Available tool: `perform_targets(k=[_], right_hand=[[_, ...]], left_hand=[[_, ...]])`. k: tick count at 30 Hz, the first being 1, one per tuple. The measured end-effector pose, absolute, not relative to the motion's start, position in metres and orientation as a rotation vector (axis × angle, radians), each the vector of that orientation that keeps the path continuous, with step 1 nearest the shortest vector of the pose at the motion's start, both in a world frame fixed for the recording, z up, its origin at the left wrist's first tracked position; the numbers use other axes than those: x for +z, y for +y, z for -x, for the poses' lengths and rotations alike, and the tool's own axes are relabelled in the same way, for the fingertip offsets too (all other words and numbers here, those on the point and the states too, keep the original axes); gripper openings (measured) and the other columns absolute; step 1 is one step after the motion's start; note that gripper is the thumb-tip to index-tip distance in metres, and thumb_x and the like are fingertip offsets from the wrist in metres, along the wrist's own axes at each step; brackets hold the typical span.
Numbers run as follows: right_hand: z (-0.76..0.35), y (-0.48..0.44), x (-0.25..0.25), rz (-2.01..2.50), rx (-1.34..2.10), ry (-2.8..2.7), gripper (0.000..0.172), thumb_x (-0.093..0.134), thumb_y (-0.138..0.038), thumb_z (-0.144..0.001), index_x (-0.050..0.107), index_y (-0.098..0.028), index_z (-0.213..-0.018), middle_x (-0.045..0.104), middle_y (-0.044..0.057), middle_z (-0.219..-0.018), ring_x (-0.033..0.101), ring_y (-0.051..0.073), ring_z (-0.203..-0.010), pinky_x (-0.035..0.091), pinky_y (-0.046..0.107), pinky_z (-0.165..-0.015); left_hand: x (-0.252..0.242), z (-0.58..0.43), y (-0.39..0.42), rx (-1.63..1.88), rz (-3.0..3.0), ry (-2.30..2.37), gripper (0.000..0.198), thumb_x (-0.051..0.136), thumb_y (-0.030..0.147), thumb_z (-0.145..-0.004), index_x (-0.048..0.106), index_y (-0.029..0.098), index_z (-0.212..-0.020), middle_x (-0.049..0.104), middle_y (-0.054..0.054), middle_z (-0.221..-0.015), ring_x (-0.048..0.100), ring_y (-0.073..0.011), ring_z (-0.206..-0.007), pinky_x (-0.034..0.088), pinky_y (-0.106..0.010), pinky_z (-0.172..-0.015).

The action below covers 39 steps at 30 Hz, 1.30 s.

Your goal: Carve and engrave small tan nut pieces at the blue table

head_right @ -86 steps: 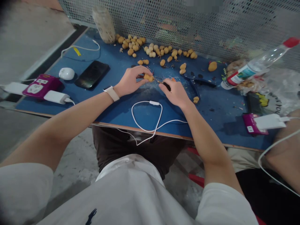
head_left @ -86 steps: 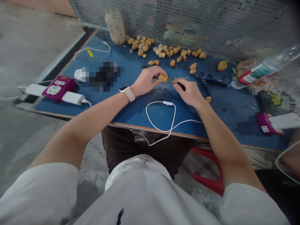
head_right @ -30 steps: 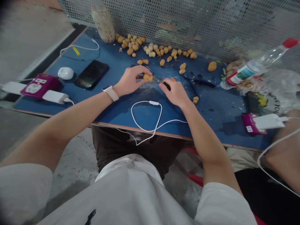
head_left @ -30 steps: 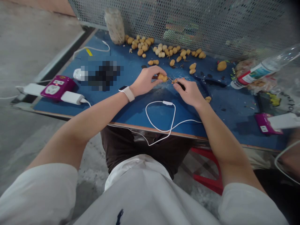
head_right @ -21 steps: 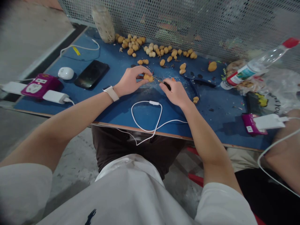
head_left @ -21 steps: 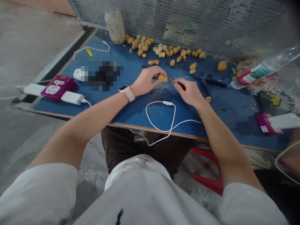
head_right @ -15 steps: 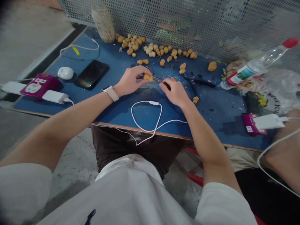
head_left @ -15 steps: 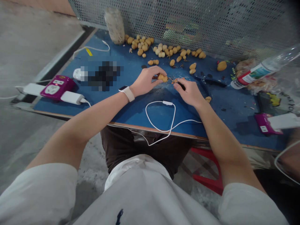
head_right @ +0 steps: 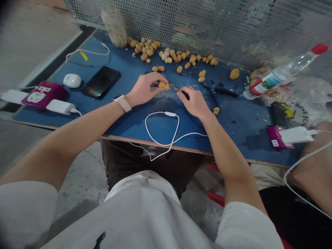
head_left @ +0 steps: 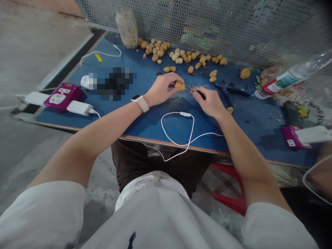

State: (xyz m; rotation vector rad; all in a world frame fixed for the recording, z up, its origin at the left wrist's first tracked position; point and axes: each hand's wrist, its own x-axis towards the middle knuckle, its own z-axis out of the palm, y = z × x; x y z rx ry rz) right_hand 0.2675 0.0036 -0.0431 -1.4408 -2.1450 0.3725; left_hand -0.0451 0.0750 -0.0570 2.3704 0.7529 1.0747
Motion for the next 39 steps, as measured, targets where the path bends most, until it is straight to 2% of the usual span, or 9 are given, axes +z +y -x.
perform_targets(k=[5,10,14,20,25,30,39], right_hand=[[-0.2660,0.0023,-0.0419,1.450,0.378,-2.136,0.086,0.043,-0.106,-0.120,0.087,-0.032,-0.124,0.083,0.013,-0.099,0.079,0.042,-0.100,0.064,0.059,-0.101],[-0.2631,-0.0001,-0.0379,1.444,0.375,-2.133,0.089,0.041,-0.110,-0.117,0.084,-0.033,-0.112,0.078,0.011,-0.089,0.075,0.040,-0.090,0.063,0.058,-0.093],[-0.2620,-0.0010,-0.0365,1.432,0.373,-2.133,0.091,0.040,-0.114,-0.115,0.082,-0.033,-0.112,0.077,0.010,-0.086,0.074,0.039,-0.087,0.062,0.056,-0.090],[-0.2630,0.0001,-0.0372,1.454,0.370,-2.145,0.086,0.042,-0.109,-0.118,0.082,-0.033,-0.110,0.075,0.010,-0.087,0.073,0.038,-0.087,0.059,0.054,-0.091],[-0.2642,0.0011,-0.0375,1.461,0.381,-2.152,0.086,0.042,-0.107,-0.119,0.083,-0.031,-0.111,0.076,0.010,-0.090,0.074,0.038,-0.089,0.059,0.054,-0.093],[-0.2644,0.0010,-0.0383,1.435,0.387,-2.143,0.088,0.041,-0.111,-0.116,0.082,-0.033,-0.114,0.076,0.010,-0.087,0.074,0.039,-0.089,0.061,0.055,-0.092],[-0.2632,0.0001,-0.0379,1.435,0.401,-2.133,0.085,0.044,-0.109,-0.117,0.084,-0.034,-0.115,0.074,0.010,-0.087,0.074,0.041,-0.093,0.060,0.057,-0.093]], left_hand=[[-0.0591,0.0448,0.0764,1.109,-2.327,0.763,0.023,0.087,0.033,-0.121,0.089,0.022,-0.141,0.093,-0.015,-0.150,0.091,-0.0284,-0.138,0.080,-0.041,-0.118],[-0.0569,0.0446,0.0747,1.090,-2.309,0.782,0.021,0.087,0.035,-0.120,0.090,0.023,-0.137,0.093,-0.016,-0.150,0.090,-0.0287,-0.138,0.080,-0.041,-0.117],[-0.0559,0.0451,0.0741,1.098,-2.294,0.785,0.022,0.087,0.038,-0.120,0.090,0.025,-0.137,0.093,-0.015,-0.149,0.090,-0.0294,-0.138,0.081,-0.042,-0.117],[-0.0555,0.0447,0.0741,1.083,-2.333,0.770,0.025,0.083,0.025,-0.117,0.091,0.024,-0.140,0.093,-0.015,-0.151,0.090,-0.0285,-0.139,0.080,-0.040,-0.116],[-0.0539,0.0432,0.0716,1.102,-2.277,0.794,0.021,0.089,0.037,-0.119,0.090,0.023,-0.135,0.093,-0.015,-0.145,0.090,-0.0288,-0.136,0.081,-0.041,-0.117],[-0.0546,0.0439,0.0724,1.099,-2.276,0.787,0.021,0.090,0.038,-0.120,0.089,0.023,-0.135,0.093,-0.015,-0.146,0.090,-0.0292,-0.136,0.080,-0.042,-0.118],[-0.0575,0.0450,0.0744,1.113,-2.288,0.777,0.023,0.089,0.039,-0.121,0.090,0.024,-0.138,0.093,-0.016,-0.150,0.090,-0.0296,-0.139,0.080,-0.042,-0.118]])
